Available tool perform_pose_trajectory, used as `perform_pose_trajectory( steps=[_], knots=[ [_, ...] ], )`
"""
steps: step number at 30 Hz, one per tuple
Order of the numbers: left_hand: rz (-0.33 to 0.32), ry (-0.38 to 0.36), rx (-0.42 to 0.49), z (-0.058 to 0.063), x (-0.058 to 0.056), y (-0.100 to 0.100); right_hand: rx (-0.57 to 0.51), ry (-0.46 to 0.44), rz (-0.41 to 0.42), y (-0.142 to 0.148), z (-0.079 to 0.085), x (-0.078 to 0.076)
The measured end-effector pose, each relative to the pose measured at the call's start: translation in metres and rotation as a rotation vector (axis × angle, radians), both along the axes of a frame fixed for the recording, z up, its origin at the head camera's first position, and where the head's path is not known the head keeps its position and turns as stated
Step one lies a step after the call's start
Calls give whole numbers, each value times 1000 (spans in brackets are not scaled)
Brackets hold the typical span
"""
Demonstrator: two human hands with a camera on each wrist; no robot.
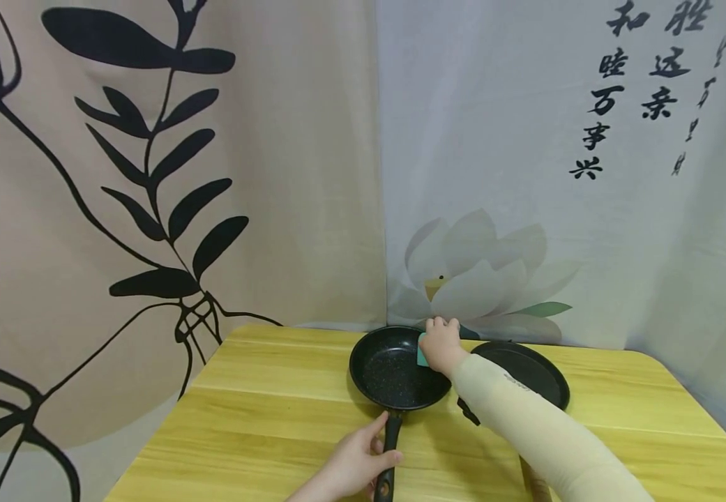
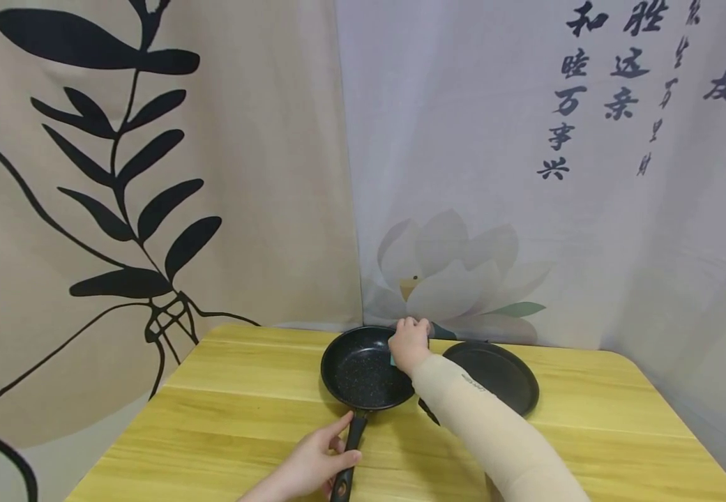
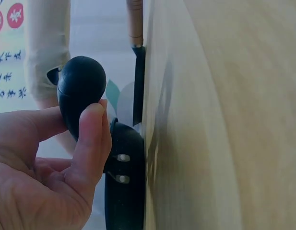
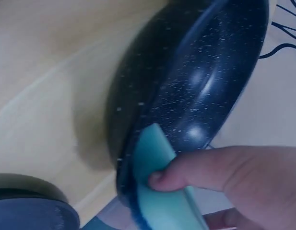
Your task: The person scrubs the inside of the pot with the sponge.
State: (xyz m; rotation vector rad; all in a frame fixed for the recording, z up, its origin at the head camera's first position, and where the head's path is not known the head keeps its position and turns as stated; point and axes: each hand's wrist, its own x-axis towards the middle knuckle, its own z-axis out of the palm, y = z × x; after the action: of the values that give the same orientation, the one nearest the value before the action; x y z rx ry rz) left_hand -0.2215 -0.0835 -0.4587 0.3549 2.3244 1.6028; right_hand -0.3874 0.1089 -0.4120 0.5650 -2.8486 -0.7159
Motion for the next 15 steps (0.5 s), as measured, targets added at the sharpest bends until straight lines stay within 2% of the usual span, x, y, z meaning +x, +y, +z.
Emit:
perform_pose_trajectory(
  steps=[9,15],
  knots=[
    [4,1,-16,-2,-2,0,84,-173,-128,-10,19,9],
    [3,11,-15,-3,-2,-1,57,-337,-195,-9,29,7]
  ],
)
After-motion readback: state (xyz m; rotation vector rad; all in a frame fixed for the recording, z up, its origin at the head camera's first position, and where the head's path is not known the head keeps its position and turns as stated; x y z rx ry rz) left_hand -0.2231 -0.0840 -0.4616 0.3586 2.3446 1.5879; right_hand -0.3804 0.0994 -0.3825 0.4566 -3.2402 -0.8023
